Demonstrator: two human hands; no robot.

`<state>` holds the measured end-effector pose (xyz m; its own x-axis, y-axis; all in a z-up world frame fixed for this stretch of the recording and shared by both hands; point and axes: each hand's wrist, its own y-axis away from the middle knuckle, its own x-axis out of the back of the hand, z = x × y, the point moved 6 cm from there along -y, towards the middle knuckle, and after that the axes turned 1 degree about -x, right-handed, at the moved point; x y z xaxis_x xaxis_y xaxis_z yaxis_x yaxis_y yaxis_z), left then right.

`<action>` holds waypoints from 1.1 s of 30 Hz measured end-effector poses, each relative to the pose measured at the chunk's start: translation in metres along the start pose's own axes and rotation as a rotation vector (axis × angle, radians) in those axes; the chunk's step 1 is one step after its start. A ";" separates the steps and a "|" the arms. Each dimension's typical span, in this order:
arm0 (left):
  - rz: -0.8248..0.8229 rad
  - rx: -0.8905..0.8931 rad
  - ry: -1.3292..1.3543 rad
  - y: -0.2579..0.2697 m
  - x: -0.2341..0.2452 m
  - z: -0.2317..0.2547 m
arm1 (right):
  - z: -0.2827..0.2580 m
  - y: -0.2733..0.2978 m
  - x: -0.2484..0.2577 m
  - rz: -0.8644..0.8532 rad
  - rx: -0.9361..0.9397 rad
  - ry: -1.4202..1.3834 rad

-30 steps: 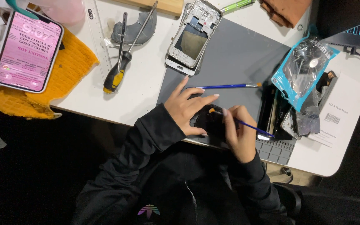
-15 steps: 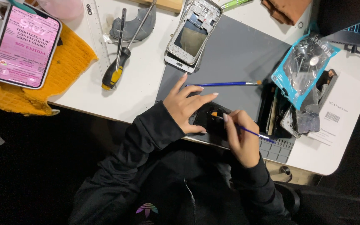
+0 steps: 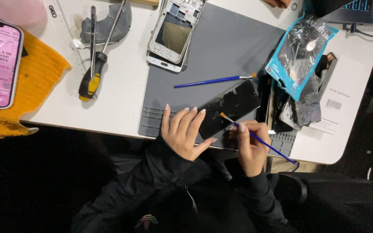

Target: The person cleans the back of a black smartphone using a small brush, then sets it aside. They pick up a detached smartphone screen and clean its surface with the same brush. The workspace contains various tools and disassembled phone parts.

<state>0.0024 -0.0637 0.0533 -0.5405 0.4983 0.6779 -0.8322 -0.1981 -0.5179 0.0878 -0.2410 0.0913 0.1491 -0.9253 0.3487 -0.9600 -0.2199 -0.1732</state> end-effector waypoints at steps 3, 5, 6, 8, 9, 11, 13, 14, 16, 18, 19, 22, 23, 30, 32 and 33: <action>0.022 0.019 0.020 0.000 -0.002 -0.004 | -0.002 -0.005 -0.008 -0.019 0.037 0.000; 0.061 0.004 0.050 -0.006 0.005 -0.003 | -0.001 -0.014 -0.008 0.007 0.069 0.046; 0.064 0.010 0.048 -0.006 0.004 -0.003 | -0.007 -0.017 -0.012 0.000 0.070 0.047; 0.072 0.005 0.069 -0.007 0.004 -0.003 | -0.019 -0.021 -0.028 -0.110 0.050 0.004; 0.075 0.007 0.069 -0.007 0.002 -0.006 | -0.014 -0.026 -0.027 -0.113 0.052 0.006; 0.090 0.006 0.061 -0.004 -0.001 -0.007 | -0.009 -0.032 -0.021 -0.081 0.089 0.089; 0.088 0.018 0.076 -0.003 0.000 -0.008 | -0.022 -0.030 -0.030 -0.155 0.073 0.102; 0.085 0.019 0.091 -0.003 0.000 -0.009 | -0.028 -0.028 -0.037 -0.218 0.060 0.111; 0.107 0.027 0.091 -0.005 0.000 -0.009 | -0.020 -0.038 -0.032 -0.193 0.084 0.117; 0.130 0.036 0.092 -0.005 0.000 -0.009 | -0.022 -0.040 -0.031 -0.170 0.109 0.125; 0.138 0.033 0.092 -0.005 0.000 -0.010 | -0.025 -0.038 -0.035 -0.216 0.084 0.110; 0.148 0.037 0.079 -0.003 -0.001 -0.011 | -0.021 -0.043 -0.034 -0.236 0.076 0.114; 0.155 0.034 0.075 -0.003 -0.001 -0.011 | -0.018 -0.046 -0.029 -0.199 0.099 0.139; 0.177 0.047 0.075 -0.003 0.000 -0.012 | -0.017 -0.043 -0.034 -0.176 0.126 0.130; 0.157 0.033 0.068 -0.003 0.002 -0.012 | -0.025 -0.036 -0.046 -0.275 0.078 0.063; 0.156 0.042 0.064 -0.002 0.000 -0.011 | -0.016 -0.040 -0.042 -0.285 0.075 0.061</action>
<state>0.0050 -0.0544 0.0485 -0.6559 0.5111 0.5554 -0.7437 -0.3116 -0.5915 0.1159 -0.1886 0.0982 0.3931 -0.8034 0.4472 -0.8610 -0.4923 -0.1277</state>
